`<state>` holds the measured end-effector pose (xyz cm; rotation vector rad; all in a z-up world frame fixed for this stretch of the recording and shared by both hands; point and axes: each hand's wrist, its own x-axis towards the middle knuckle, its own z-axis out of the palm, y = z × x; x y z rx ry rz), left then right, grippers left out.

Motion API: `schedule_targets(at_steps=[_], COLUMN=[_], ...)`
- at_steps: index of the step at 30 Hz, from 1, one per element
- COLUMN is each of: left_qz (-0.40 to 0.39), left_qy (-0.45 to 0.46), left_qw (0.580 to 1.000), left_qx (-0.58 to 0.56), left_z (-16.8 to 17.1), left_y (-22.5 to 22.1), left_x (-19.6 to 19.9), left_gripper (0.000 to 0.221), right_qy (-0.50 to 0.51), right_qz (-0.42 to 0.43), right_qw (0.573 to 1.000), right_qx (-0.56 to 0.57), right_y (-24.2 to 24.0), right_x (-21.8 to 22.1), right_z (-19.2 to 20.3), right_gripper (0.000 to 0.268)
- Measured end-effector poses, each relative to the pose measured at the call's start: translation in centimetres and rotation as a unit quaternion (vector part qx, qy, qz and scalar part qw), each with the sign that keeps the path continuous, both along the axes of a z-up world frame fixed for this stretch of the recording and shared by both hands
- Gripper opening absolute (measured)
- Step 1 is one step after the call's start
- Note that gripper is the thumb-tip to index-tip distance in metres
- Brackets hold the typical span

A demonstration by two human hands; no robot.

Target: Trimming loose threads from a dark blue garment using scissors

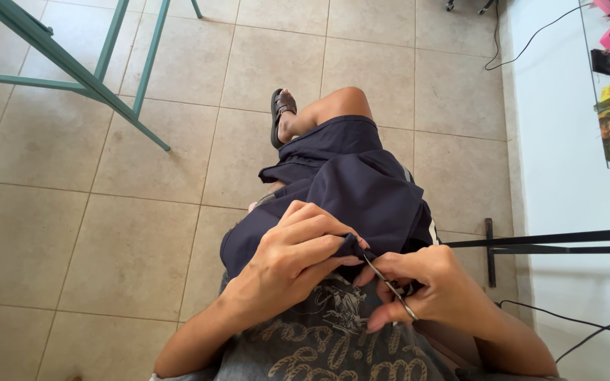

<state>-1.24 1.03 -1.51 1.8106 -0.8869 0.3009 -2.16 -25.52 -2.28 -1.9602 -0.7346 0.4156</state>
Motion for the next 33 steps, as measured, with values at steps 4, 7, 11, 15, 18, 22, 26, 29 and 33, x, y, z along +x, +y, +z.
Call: schedule_targets(at_steps=[4,7,11,15,18,22,26,29,33], left_qz=[-0.007,-0.013,-0.029,-0.017,0.056,0.158,0.035,0.030,0.089], left_qy=[-0.005,-0.029,-0.046,-0.002,-0.048,-0.050,0.027,0.080,0.120], left_qw=[1.000,0.999,0.998,1.000,0.997,0.986,0.999,0.996,0.986], left_qx=[0.018,0.040,0.042,-0.021,-0.024,0.030,-0.006,-0.008,-0.067], left_z=[0.6,0.9,0.3,1.3,1.1,0.4,0.5,-1.2,-5.4], left_y=[0.1,0.2,0.3,-0.3,0.2,0.7,0.6,0.9,1.8], left_x=[0.0,0.1,0.2,0.1,0.5,-0.5,0.0,0.6,1.8], left_gripper=[0.016,0.017,0.021,0.015,0.014,0.017,0.012,0.014,0.008], right_qy=[-0.043,-0.165,-0.264,-0.264,-0.259,-0.304,-0.058,0.007,-0.055], right_qz=[-0.009,-0.031,-0.023,-0.018,-0.052,-0.126,0.026,0.091,0.011], right_qw=[0.999,0.984,0.963,0.964,0.965,0.936,0.989,0.990,0.985], right_qx=[-0.031,-0.052,-0.041,-0.022,-0.011,0.126,0.133,0.110,0.164], right_y=[-0.1,0.2,0.3,0.4,0.1,0.6,1.3,0.7,-0.9], right_x=[-0.4,-0.9,-1.0,-0.9,-0.7,2.2,6.2,8.2,8.4], right_z=[0.0,-0.7,-0.5,0.0,1.4,1.9,0.1,-2.6,-3.4], right_gripper=[0.049,0.055,0.061,0.060,0.042,0.021,0.079,0.071,0.043])
